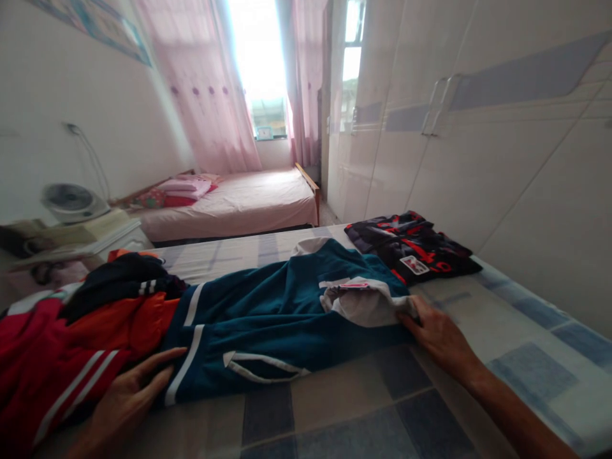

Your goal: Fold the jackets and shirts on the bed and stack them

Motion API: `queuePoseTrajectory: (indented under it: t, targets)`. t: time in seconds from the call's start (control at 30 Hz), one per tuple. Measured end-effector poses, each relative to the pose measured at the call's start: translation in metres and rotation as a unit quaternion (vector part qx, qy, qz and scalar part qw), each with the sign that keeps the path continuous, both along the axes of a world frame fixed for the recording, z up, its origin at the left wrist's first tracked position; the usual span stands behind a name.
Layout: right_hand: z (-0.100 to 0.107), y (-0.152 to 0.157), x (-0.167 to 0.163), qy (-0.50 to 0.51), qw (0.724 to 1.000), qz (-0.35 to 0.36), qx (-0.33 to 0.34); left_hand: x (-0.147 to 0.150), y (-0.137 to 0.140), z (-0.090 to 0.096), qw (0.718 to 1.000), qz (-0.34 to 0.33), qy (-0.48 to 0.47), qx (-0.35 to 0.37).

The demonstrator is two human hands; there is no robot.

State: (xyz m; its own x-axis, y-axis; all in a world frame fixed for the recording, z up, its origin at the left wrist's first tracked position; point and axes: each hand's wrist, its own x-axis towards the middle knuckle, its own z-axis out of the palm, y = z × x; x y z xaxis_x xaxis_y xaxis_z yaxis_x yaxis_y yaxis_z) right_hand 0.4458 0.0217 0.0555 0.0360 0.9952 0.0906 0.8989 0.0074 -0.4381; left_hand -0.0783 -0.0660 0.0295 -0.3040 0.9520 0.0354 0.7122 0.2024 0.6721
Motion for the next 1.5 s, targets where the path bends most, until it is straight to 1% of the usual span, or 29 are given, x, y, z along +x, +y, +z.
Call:
queuePoseTrajectory:
  t: [0.03,0.1,0.17,0.2,0.27,0.4,0.47,0.53,0.57,0.63,0.67,0.73,0.77,0.8,0.83,0.87,0.93,0.97,1.0,1.03,1.07,1.1,1.17,1.23,1.3,1.33,1.37,1.43,1.5]
  targets:
    - [-0.002,-0.001,0.000,-0.007,1.000,0.006,-0.006,-0.001,0.000,0.000,0.999,-0.001,0.039,0.018]
    - [-0.005,-0.005,0.001,-0.007,1.000,0.010,-0.004,-0.002,0.003,0.006,0.990,-0.013,0.116,0.079]
    - [-0.006,-0.009,0.002,-0.004,1.000,0.016,0.013,0.000,0.012,0.016,0.977,-0.052,0.166,0.125]
    - [-0.007,-0.011,0.002,-0.006,0.999,0.018,0.028,0.001,0.018,0.020,0.972,-0.075,0.179,0.132]
    - [-0.011,-0.016,0.004,-0.015,0.998,0.010,0.068,0.004,0.031,0.024,0.967,-0.122,0.189,0.120]
    - [-0.020,-0.027,0.003,-0.046,0.986,-0.061,0.148,0.008,0.050,0.018,0.963,-0.176,0.189,0.071]
    - [-0.017,-0.031,0.001,-0.016,0.986,-0.083,0.146,0.009,0.051,0.017,0.965,-0.183,0.181,0.054]
    - [-0.008,-0.032,-0.002,0.063,0.987,-0.102,0.104,0.009,0.048,0.022,0.974,-0.173,0.141,0.050]
    - [-0.001,-0.031,-0.003,0.114,0.984,-0.110,0.077,0.009,0.046,0.027,0.981,-0.160,0.104,0.042]
    - [0.013,-0.027,-0.004,0.224,0.968,-0.110,0.038,0.006,0.039,0.037,0.993,-0.116,-0.004,-0.008]
    - [0.021,-0.023,-0.005,0.282,0.954,-0.100,0.030,0.004,0.035,0.041,0.992,-0.088,-0.071,-0.048]
    - [0.032,-0.014,-0.005,0.388,0.919,-0.068,0.022,-0.001,0.029,0.044,0.974,-0.038,-0.196,-0.111]
    - [0.036,-0.009,-0.005,0.425,0.903,-0.058,0.022,-0.004,0.027,0.042,0.964,-0.022,-0.237,-0.118]
    - [0.038,-0.005,-0.005,0.442,0.895,-0.049,0.021,-0.007,0.026,0.038,0.960,-0.011,-0.258,-0.110]
    - [0.037,0.000,-0.005,0.434,0.900,-0.042,0.025,-0.009,0.026,0.033,0.962,-0.003,-0.255,-0.095]
    - [0.034,0.004,-0.005,0.395,0.917,-0.040,0.035,-0.011,0.026,0.027,0.970,0.005,-0.226,-0.084]
    - [0.022,0.012,-0.005,0.242,0.967,-0.048,0.064,-0.011,0.026,0.016,0.989,0.013,-0.122,-0.081]
    - [0.014,0.015,-0.004,0.151,0.985,-0.050,0.070,-0.011,0.026,0.011,0.995,0.012,-0.059,-0.083]
    - [0.007,0.017,-0.003,0.070,0.994,-0.050,0.069,-0.009,0.025,0.008,0.997,0.004,0.009,-0.082]
    - [0.002,0.019,-0.002,0.011,0.997,-0.047,0.066,-0.007,0.024,0.006,0.994,-0.006,0.076,-0.073]
    - [-0.001,0.021,-0.002,-0.020,0.997,-0.040,0.063,-0.005,0.022,0.006,0.989,-0.015,0.131,-0.061]
    - [0.000,0.021,-0.002,-0.028,0.997,-0.031,0.065,-0.003,0.020,0.007,0.984,-0.018,0.173,-0.049]
    - [0.012,0.020,-0.006,-0.012,0.995,-0.019,0.094,0.004,0.018,0.013,0.971,-0.029,0.236,-0.001]
    - [0.031,0.018,-0.018,0.002,0.990,-0.002,0.140,0.013,0.017,0.020,0.953,-0.067,0.281,0.094]
    - [0.047,0.016,-0.039,-0.016,0.983,0.049,0.175,0.026,0.019,0.025,0.911,-0.141,0.325,0.210]
    - [0.052,0.016,-0.050,-0.036,0.979,0.087,0.182,0.033,0.021,0.025,0.887,-0.180,0.341,0.255]
    - [0.055,0.017,-0.062,-0.061,0.973,0.125,0.181,0.040,0.023,0.023,0.867,-0.214,0.352,0.279]
    - [0.052,0.023,-0.081,-0.112,0.963,0.187,0.160,0.051,0.025,0.015,0.838,-0.268,0.377,0.290]
    - [0.045,0.033,-0.092,-0.132,0.962,0.208,0.119,0.056,0.027,0.003,0.828,-0.287,0.404,0.262]
